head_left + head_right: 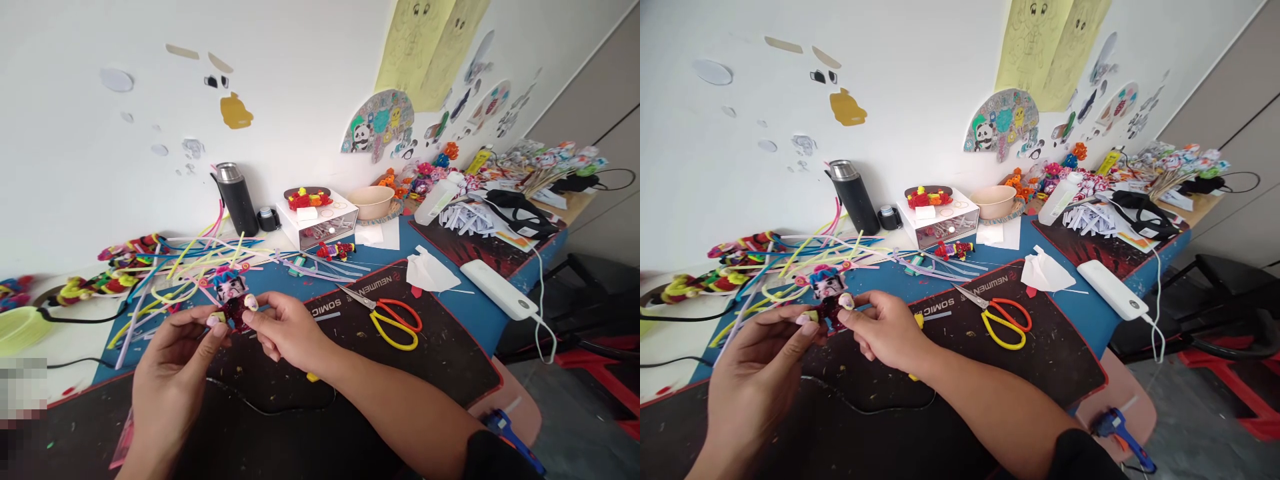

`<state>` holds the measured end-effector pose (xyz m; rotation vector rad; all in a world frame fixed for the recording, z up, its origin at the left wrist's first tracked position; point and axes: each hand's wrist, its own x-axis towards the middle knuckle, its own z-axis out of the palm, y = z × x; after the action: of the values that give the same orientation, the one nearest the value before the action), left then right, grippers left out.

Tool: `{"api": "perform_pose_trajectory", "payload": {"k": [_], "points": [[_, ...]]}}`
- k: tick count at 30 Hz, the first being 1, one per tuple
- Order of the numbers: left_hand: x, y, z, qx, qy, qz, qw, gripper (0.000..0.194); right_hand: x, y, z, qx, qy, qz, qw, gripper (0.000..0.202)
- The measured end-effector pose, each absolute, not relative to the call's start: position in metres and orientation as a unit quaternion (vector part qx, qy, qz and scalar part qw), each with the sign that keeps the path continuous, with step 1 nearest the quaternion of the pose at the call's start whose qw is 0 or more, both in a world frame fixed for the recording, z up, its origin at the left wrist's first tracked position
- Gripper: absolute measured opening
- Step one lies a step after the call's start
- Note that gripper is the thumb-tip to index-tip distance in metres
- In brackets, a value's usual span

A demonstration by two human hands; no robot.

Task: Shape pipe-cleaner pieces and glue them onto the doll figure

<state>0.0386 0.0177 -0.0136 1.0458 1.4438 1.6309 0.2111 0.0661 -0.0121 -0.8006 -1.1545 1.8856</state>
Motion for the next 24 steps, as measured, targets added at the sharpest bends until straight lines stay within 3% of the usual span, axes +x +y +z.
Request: {"api": "perform_pose_trajectory", "payload": {"k": [24], "points": [[0.0338, 0.0171, -0.0229, 0.462, 0.563, 0.601, 0.329, 0.058, 0.2106, 0.0654, -0.0132, -0.323, -0.452, 0.736, 0.387, 0.058]]}}
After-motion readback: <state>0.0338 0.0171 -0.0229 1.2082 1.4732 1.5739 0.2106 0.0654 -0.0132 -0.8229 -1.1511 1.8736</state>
